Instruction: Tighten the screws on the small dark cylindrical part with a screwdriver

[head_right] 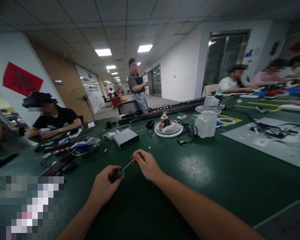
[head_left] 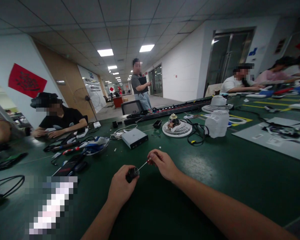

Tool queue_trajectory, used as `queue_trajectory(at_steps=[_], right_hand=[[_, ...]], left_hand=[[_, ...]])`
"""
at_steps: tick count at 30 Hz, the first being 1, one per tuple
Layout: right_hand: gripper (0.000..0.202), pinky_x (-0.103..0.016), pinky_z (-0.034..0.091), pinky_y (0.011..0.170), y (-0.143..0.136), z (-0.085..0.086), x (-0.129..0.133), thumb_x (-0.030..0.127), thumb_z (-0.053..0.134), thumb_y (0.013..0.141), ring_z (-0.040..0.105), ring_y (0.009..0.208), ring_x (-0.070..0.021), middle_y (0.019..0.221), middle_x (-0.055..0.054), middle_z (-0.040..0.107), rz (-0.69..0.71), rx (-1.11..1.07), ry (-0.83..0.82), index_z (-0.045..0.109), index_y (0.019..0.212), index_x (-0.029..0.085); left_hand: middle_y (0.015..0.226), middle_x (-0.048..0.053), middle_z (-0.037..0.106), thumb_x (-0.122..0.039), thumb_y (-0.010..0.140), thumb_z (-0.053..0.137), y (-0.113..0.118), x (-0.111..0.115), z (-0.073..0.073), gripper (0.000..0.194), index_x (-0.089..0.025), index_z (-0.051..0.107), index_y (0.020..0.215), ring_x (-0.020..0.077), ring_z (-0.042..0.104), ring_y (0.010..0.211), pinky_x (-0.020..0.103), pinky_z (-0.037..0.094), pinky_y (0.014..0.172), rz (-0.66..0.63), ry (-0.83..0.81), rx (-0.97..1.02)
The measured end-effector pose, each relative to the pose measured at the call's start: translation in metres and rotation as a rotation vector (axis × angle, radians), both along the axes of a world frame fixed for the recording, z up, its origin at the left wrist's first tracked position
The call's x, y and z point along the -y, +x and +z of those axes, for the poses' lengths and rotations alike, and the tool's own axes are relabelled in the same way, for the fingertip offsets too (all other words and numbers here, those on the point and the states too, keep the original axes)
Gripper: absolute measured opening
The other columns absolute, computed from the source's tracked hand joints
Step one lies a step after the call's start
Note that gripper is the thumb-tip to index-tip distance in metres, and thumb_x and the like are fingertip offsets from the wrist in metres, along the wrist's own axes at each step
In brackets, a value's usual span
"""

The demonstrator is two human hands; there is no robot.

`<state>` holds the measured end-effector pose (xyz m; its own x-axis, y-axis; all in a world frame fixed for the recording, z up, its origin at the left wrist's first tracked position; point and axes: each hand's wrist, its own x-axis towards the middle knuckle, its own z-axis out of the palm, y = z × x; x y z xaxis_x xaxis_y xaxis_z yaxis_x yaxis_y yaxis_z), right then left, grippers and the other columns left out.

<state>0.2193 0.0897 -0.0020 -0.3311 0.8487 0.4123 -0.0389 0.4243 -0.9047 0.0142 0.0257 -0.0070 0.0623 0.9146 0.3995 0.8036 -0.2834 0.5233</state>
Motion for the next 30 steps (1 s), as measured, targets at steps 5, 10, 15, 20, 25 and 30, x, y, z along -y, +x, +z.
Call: queue_trajectory(at_steps=[5, 10, 15, 20, 25, 30], right_hand=[[0.03, -0.03, 0.049, 0.071, 0.0002, -0.003, -0.0017, 0.045, 0.049, 0.096, 0.062, 0.075, -0.0159, 0.08, -0.002, 0.065, -0.038, 0.007, 0.028, 0.061, 0.088, 0.018], [0.033, -0.028, 0.049, 0.066, 0.0002, 0.0001, -0.001, 0.047, 0.049, 0.095, 0.061, 0.069, -0.015, 0.076, -0.002, 0.063, 0.004, -0.023, -0.029, 0.06, 0.087, 0.018], [0.028, -0.03, 0.049, 0.07, 0.001, 0.0051, 0.0024, 0.043, 0.05, 0.095, 0.062, 0.073, -0.0159, 0.078, -0.002, 0.064, -0.028, 0.025, 0.04, 0.061, 0.087, 0.018], [0.03, -0.029, 0.048, 0.065, 0.0011, 0.0038, 0.0018, 0.044, 0.049, 0.095, 0.061, 0.07, -0.0156, 0.077, -0.002, 0.064, 0.004, -0.016, -0.004, 0.061, 0.087, 0.018], [0.03, -0.029, 0.048, 0.068, 0.0005, -0.0001, 0.0, 0.045, 0.051, 0.094, 0.061, 0.072, -0.0157, 0.077, -0.002, 0.064, -0.057, 0.031, 0.037, 0.06, 0.087, 0.018], [0.033, -0.027, 0.047, 0.061, 0.0001, 0.0003, 0.0003, 0.049, 0.05, 0.094, 0.059, 0.066, -0.0144, 0.074, -0.002, 0.062, 0.016, -0.042, -0.005, 0.06, 0.085, 0.018]], left_hand=[[0.097, 0.005, 0.069, -0.03, 0.079, 0.066, -0.0006, -0.0001, 0.0013, 0.024, -0.023, 0.067, 0.102, 0.0229, 0.066, 0.087, 0.037, 0.054, 0.077, 0.029, -0.007, -0.004], [0.098, 0.004, 0.069, -0.027, 0.079, 0.065, -0.0008, 0.0002, -0.0002, 0.024, -0.023, 0.066, 0.103, 0.0219, 0.065, 0.088, 0.036, 0.053, 0.077, 0.01, -0.008, -0.012], [0.097, 0.003, 0.068, -0.029, 0.079, 0.066, -0.0005, 0.0012, -0.0005, 0.024, -0.023, 0.066, 0.102, 0.0212, 0.065, 0.087, 0.035, 0.053, 0.076, 0.033, -0.011, -0.029], [0.1, 0.003, 0.068, -0.028, 0.079, 0.066, -0.0002, 0.0013, 0.0006, 0.025, -0.023, 0.066, 0.104, 0.0205, 0.065, 0.089, 0.034, 0.053, 0.077, 0.002, -0.016, -0.014], [0.098, 0.004, 0.068, -0.03, 0.079, 0.066, -0.0005, 0.0004, 0.0008, 0.025, -0.022, 0.067, 0.102, 0.022, 0.066, 0.087, 0.036, 0.053, 0.078, 0.021, -0.027, -0.017], [0.099, 0.004, 0.069, -0.029, 0.078, 0.066, -0.0002, 0.0008, -0.0003, 0.025, -0.022, 0.067, 0.102, 0.0212, 0.066, 0.087, 0.035, 0.053, 0.078, 0.005, -0.022, -0.007]])
